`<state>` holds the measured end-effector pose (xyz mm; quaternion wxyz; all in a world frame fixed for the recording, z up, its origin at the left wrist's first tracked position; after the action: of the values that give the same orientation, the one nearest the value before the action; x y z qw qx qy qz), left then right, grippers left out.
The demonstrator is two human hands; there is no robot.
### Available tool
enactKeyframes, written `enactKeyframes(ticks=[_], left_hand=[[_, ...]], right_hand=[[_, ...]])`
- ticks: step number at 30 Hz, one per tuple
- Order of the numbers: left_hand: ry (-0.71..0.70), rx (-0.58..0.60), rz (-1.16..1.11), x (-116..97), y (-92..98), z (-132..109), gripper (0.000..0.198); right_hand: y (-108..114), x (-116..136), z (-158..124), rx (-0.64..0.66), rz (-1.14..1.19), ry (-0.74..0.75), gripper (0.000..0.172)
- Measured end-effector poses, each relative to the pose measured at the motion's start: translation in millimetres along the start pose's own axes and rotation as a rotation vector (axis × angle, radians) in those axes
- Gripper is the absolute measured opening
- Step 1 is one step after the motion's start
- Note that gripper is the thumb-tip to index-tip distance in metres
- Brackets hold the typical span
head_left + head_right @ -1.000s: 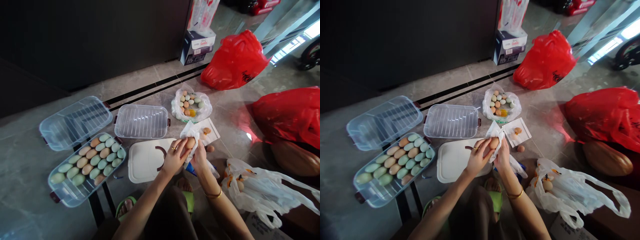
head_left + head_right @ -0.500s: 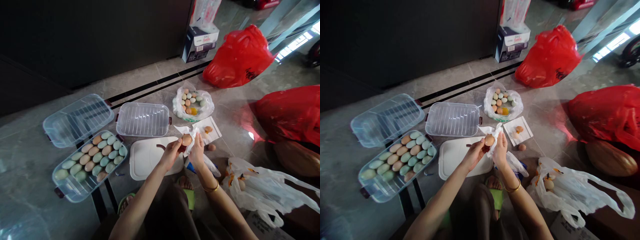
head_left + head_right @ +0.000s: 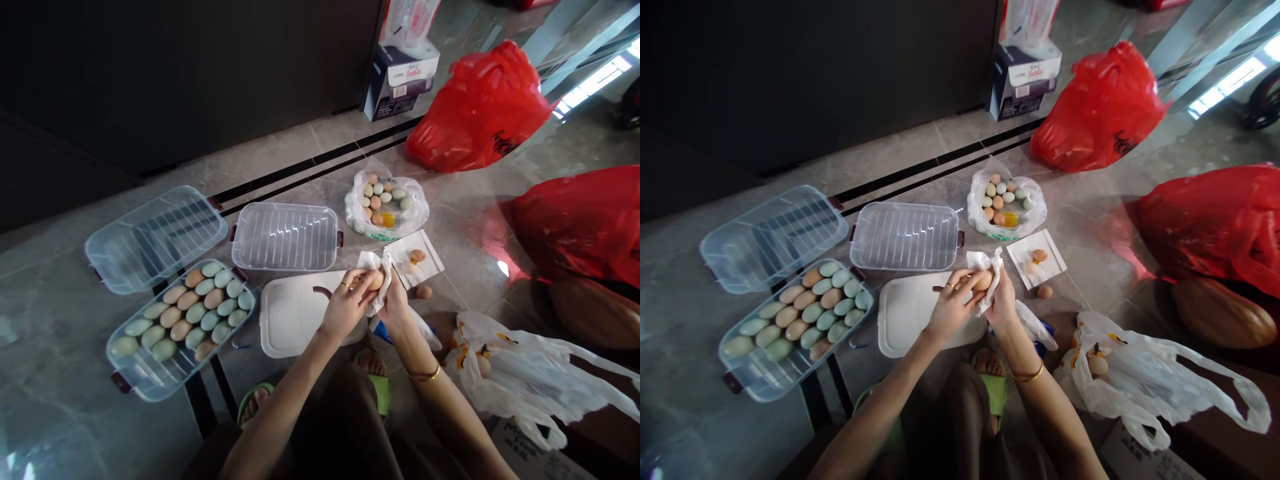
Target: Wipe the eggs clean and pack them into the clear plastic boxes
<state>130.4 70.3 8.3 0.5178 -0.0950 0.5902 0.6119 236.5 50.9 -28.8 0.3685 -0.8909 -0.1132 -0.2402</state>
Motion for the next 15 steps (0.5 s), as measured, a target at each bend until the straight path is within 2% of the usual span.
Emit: enactKeyframes(ticks=[3, 6, 8, 10, 12, 13, 15], left_hand=[[0.260, -0.008, -0.229, 5.6, 0.8, 1.8, 0.033], [0.601, 0.052, -0.685, 8.8, -5.8, 1.0, 0.039], [0.812, 0.118, -0.980, 8.5, -13.1, -2.0, 0.040], [0.963, 0.194, -1.169, 7.9, -19.3, -5.7, 0.042], [1.030, 0.243, -1.215, 9.3, -21.7, -8.8, 0.044], [1.024, 0.254, -1.172, 10.7, -21.1, -9.5, 0.044], [0.948, 0.259, -0.982, 13.4, -16.6, -8.6, 0.049]], right_hand=[[-7.8, 6.9, -10.9, -0.019, -0.061, 0.211, 0.024], [-8.2, 15.4, -19.4, -0.034, -0.228, 0.490, 0.027], [-7.6, 19.3, -23.4, 0.020, -0.422, 0.663, 0.031], [-9.2, 18.8, -25.4, 0.134, -0.614, 0.754, 0.033], [-11.6, 16.4, -25.8, 0.214, -0.702, 0.774, 0.034], [-12.5, 15.8, -25.2, 0.211, -0.692, 0.770, 0.035], [-12.2, 16.6, -21.5, 0.117, -0.572, 0.728, 0.037]])
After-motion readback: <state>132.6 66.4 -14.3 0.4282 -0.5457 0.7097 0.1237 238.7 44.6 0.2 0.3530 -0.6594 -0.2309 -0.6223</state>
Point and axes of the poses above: each hand's wrist, its own z-axis towards the middle knuckle, its own y-axis out of the back of the hand, x = y × z, the point moved 4 cm from there along z, towards the middle knuckle, and after that the axes turned 8 degrees about z, right-handed, at the moved point
